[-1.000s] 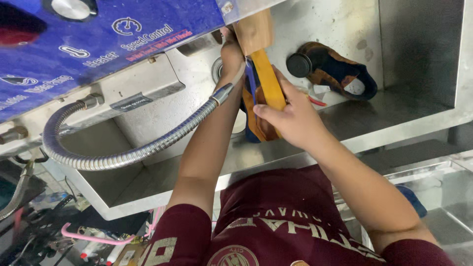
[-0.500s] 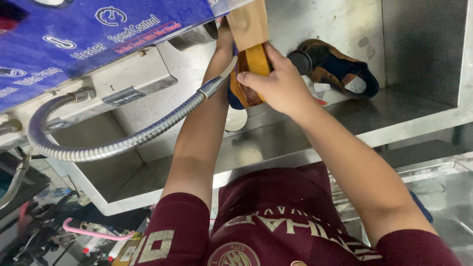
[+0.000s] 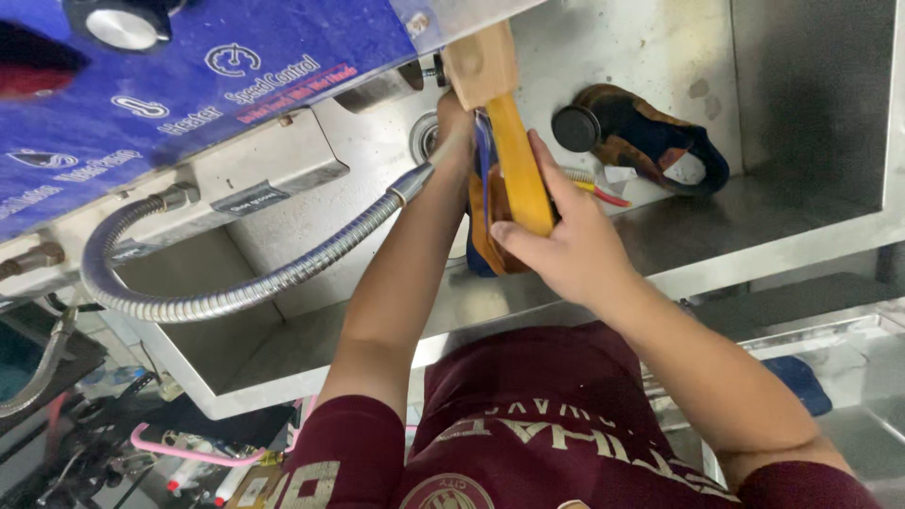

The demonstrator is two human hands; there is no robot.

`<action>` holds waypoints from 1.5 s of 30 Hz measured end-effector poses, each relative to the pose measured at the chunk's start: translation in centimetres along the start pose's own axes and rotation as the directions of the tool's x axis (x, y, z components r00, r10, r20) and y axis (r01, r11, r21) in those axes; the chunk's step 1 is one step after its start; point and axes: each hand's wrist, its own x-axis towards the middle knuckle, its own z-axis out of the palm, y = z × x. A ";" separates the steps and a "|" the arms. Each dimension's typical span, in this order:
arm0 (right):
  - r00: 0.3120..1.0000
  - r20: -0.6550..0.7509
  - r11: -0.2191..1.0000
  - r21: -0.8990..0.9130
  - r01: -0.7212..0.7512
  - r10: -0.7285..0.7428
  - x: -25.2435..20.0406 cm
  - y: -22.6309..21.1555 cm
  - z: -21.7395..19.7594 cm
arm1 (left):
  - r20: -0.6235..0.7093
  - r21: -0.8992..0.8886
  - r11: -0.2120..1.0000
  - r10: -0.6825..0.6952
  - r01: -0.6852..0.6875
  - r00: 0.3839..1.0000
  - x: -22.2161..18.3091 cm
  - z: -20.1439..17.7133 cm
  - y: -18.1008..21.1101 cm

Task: The person washes a shoe by applying it to a rotating motorized brush in a sink and rinsing the sole and sides with a spray nozzle.

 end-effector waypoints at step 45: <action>0.999 -0.008 0.999 -0.028 -0.045 0.045 2.4 -0.5 0.3 | 0.016 -0.030 0.999 -0.037 0.037 0.999 -0.2 -2.9 2.5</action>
